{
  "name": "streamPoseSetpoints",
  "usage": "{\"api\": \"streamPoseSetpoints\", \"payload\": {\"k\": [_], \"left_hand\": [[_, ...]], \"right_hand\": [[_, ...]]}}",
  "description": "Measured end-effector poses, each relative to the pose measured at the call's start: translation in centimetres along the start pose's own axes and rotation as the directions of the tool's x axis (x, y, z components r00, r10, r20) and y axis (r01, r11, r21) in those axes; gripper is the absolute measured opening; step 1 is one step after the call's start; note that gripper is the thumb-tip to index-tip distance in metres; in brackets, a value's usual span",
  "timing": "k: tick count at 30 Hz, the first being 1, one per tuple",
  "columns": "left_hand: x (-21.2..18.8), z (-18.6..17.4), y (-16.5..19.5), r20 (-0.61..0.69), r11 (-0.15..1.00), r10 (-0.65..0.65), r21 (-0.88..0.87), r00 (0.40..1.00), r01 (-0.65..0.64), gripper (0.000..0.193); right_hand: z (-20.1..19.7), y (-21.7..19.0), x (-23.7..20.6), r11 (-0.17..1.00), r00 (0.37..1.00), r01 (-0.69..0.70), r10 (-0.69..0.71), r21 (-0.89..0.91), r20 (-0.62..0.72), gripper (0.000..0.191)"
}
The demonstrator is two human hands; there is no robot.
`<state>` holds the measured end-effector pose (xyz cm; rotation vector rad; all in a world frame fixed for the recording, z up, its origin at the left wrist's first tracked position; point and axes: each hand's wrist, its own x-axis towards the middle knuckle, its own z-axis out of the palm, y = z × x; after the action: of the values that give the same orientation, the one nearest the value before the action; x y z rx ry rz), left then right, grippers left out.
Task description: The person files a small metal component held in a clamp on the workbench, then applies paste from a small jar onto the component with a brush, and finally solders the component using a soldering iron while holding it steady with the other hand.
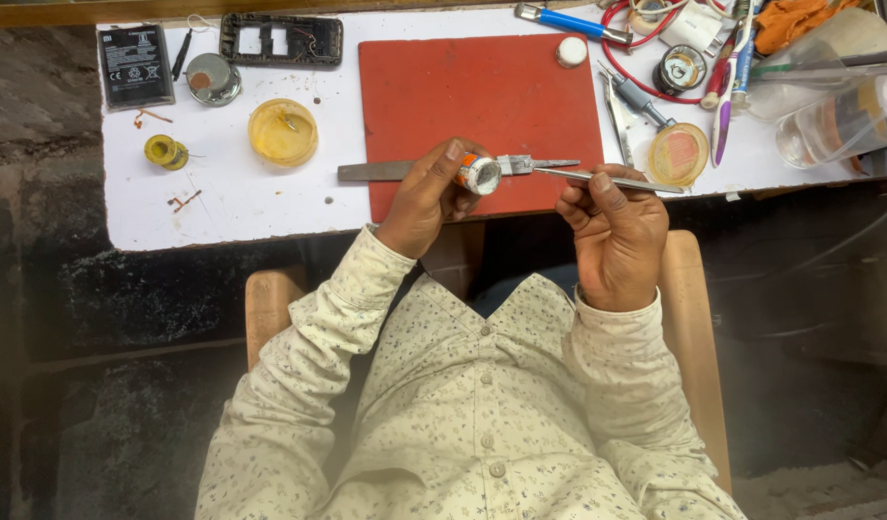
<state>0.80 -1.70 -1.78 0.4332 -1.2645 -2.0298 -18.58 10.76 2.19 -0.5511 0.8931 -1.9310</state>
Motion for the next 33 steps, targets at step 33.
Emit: {"api": "streamPoseSetpoints", "payload": {"k": [33], "left_hand": [[0.0, 0.0, -0.2, 0.061, 0.995, 0.037, 0.094, 0.997, -0.043, 0.047]], "right_hand": [[5.3, -0.9, -1.6, 0.320, 0.709, 0.705, -0.341, -0.633, 0.617, 0.016]]}}
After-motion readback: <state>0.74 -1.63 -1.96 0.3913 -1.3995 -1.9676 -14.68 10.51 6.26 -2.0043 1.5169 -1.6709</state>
